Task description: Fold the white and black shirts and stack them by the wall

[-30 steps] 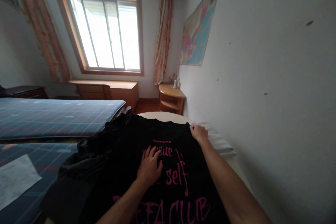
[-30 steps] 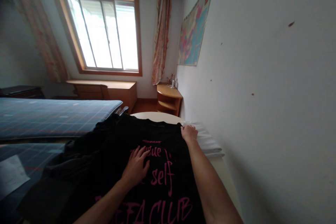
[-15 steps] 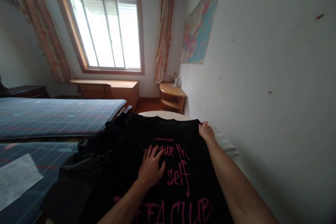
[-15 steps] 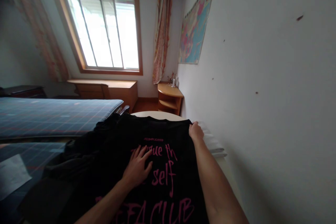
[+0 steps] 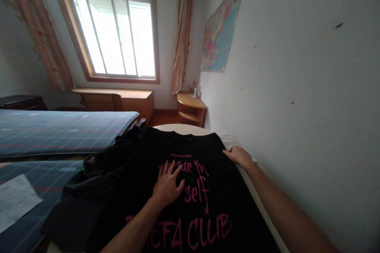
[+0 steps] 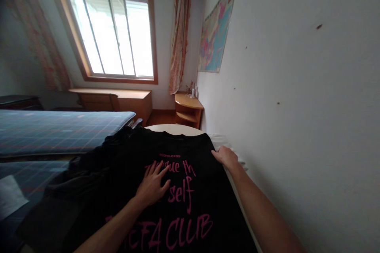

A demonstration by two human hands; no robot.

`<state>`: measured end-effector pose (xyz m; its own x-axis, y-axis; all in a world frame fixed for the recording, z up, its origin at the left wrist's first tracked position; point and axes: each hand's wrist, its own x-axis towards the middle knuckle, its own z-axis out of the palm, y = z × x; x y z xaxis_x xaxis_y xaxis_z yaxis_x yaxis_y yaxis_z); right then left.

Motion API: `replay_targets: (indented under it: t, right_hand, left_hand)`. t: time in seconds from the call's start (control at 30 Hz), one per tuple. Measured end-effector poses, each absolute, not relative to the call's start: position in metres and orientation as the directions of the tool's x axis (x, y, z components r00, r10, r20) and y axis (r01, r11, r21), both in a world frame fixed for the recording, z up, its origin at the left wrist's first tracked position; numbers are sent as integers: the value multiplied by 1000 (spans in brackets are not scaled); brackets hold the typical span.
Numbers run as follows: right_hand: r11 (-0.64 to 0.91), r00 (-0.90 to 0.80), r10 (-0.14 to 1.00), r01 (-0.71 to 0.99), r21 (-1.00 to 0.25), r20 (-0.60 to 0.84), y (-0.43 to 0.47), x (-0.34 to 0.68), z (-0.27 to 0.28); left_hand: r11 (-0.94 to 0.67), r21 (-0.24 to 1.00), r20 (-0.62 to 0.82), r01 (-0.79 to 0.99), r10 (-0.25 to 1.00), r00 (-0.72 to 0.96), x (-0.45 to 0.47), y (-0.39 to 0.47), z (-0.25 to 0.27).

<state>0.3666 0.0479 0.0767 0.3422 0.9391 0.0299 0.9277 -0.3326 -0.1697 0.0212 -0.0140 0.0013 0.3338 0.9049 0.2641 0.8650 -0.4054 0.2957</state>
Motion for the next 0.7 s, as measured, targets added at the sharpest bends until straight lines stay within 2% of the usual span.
replay_targets:
  t: [0.17, 0.4, 0.53, 0.7]
  right_hand:
    - [-254, 256, 967, 956, -144, -1, 23, 367, 73]
    - [-290, 304, 951, 942, -171, 62, 13, 339, 80]
    - [-245, 292, 946, 928, -280, 139, 13, 312, 91]
    - [-2, 122, 975, 843, -538, 187, 15, 272, 93]
  left_hand:
    - [-401, 323, 276, 857, 906, 321, 21, -14, 1]
    - [-496, 362, 316, 789, 862, 397, 19, -16, 2]
    - [-496, 362, 317, 790, 862, 396, 19, -17, 2]
    - [-491, 397, 339, 776, 864, 373, 19, -14, 0]
